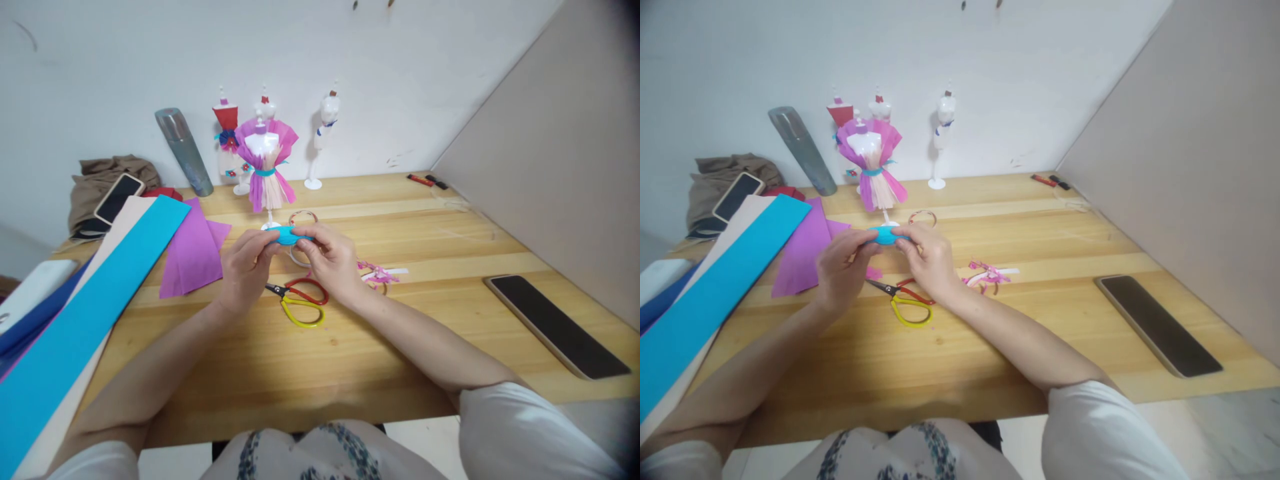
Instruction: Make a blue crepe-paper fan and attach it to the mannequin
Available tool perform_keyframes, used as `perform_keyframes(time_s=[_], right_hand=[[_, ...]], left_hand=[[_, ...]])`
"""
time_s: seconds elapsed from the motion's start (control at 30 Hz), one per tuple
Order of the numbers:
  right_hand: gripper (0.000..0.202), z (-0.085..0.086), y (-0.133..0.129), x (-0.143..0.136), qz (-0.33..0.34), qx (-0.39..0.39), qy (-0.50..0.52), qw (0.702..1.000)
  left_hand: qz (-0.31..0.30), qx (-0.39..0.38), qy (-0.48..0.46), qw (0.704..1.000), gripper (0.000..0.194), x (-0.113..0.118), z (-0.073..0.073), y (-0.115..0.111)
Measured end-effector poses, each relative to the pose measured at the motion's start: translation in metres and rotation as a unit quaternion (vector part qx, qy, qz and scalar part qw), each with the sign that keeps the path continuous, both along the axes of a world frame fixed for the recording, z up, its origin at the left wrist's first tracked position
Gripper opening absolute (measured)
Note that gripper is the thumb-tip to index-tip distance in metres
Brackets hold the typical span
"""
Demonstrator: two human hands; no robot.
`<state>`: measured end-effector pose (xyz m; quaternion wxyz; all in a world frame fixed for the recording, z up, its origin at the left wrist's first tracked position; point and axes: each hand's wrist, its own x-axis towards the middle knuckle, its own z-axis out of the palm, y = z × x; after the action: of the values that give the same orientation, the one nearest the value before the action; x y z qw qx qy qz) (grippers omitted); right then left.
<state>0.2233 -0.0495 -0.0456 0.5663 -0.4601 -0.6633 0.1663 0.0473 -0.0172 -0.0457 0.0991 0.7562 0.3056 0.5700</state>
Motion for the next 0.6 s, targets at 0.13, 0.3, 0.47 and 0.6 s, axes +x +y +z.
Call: perform_keyframes(time_s=[0.13, 0.3, 0.47, 0.6], right_hand=[[0.015, 0.0035, -0.002, 0.0007, -0.014, 0.024, -0.043, 0.999], [0.013, 0.0024, -0.0017, -0.0003, -0.019, 0.015, -0.035, 0.999], [0.013, -0.0014, 0.0004, -0.003, -0.004, -0.02, 0.03, 0.999], [0.012, -0.0049, 0.0031, -0.0044, 0.015, -0.037, 0.095, 0.995]], left_hand=[[0.004, 0.028, 0.008, 1.0, 0.01, 0.0005, -0.0001, 0.0], [-0.015, -0.021, 0.011, 1.0, 0.008, 0.0002, -0.0001, -0.0002], [-0.039, -0.209, -0.062, 0.975, 0.007, 0.0033, 0.0017, -0.003], [-0.076, -0.299, -0.148, 0.94, 0.014, 0.0074, 0.0088, -0.0066]])
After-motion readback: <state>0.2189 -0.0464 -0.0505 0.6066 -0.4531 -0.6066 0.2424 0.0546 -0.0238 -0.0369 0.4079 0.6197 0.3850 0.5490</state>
